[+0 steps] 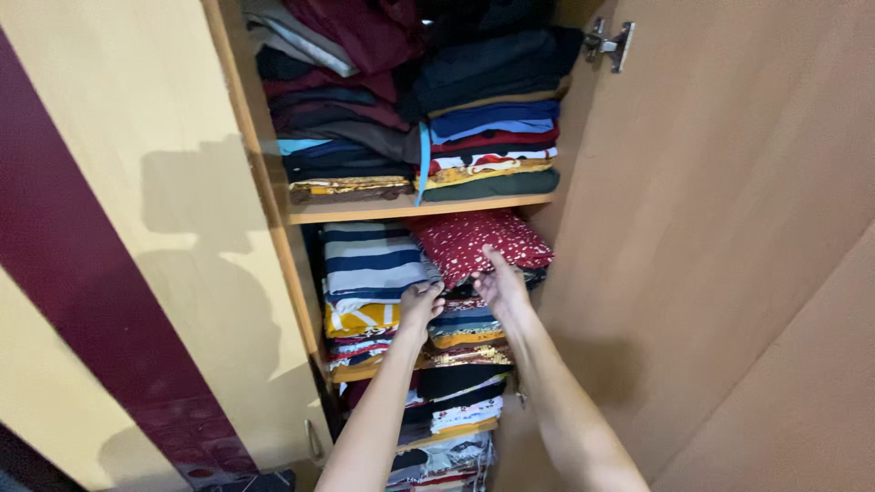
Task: The person repeatedly opens a wardrobe, takes out folded clothes one by one, and places them on a nearby table. The person handles various patterned and solid-colored garments, stacking them on the table throughout the episode.
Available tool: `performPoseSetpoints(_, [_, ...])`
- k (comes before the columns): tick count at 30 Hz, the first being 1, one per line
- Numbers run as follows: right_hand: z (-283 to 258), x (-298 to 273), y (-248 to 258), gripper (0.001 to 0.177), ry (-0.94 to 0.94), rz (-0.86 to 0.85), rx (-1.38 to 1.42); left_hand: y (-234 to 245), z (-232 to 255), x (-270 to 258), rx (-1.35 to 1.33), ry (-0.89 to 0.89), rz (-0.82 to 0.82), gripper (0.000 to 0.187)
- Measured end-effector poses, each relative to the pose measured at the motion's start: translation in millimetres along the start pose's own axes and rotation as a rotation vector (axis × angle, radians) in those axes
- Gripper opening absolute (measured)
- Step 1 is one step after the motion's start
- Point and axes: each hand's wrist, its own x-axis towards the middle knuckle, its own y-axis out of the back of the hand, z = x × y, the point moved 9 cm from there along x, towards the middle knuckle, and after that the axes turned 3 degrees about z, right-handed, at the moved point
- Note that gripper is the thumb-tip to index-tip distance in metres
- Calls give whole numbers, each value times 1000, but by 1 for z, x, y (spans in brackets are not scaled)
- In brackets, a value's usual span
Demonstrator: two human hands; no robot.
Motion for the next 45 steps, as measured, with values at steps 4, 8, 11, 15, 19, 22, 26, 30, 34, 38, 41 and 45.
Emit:
performPoseSetpoints(4, [5, -23, 5, 33, 14, 3, -56, 0, -12, 20, -76, 16, 33, 10])
performPoseSetpoints(8, [21, -22, 19, 35, -2, 7, -91, 8, 1, 21, -4, -90, 50, 13])
performPoseSetpoints(11, [23, -13, 24, 37, -3, -10, -72, 9, 24, 7, 128, -165, 35, 13])
performPoseSetpoints(15, [17, -10, 25, 37, -8, 13, -34, 1, 52, -26, 151, -132, 4, 18])
performPoseSetpoints(19, [12, -20, 28, 41, -42, 35, -12, -13, 70, -63, -137, -11, -85, 12])
performPoseSetpoints(22, [3, -41, 28, 49, -80, 41, -149, -31, 87, -85, -333, -12, -200, 12])
performPoseSetpoints(26, [0, -83, 19, 68, -296, 10, -379, -49, 101, -111, -326, -76, -293, 7])
performPoseSetpoints(30, [5, -96, 20, 71, -385, -30, -130, -54, 77, -138, -124, -75, -285, 9])
performPoseSetpoints(34, [-8, -81, 29, 55, -14, -136, 129, -52, 41, -166, -142, -90, -446, 13])
performPoseSetpoints(38, [-17, -120, 31, 46, 109, 67, -4, -15, 13, -177, -161, 160, -391, 69])
performPoseSetpoints(41, [-28, -170, 15, 45, 139, 104, -61, 17, 19, -191, -231, 348, -318, 104])
performPoseSetpoints(45, [-39, -227, -14, 46, 131, 10, -120, 27, 46, -215, -463, 411, -453, 114])
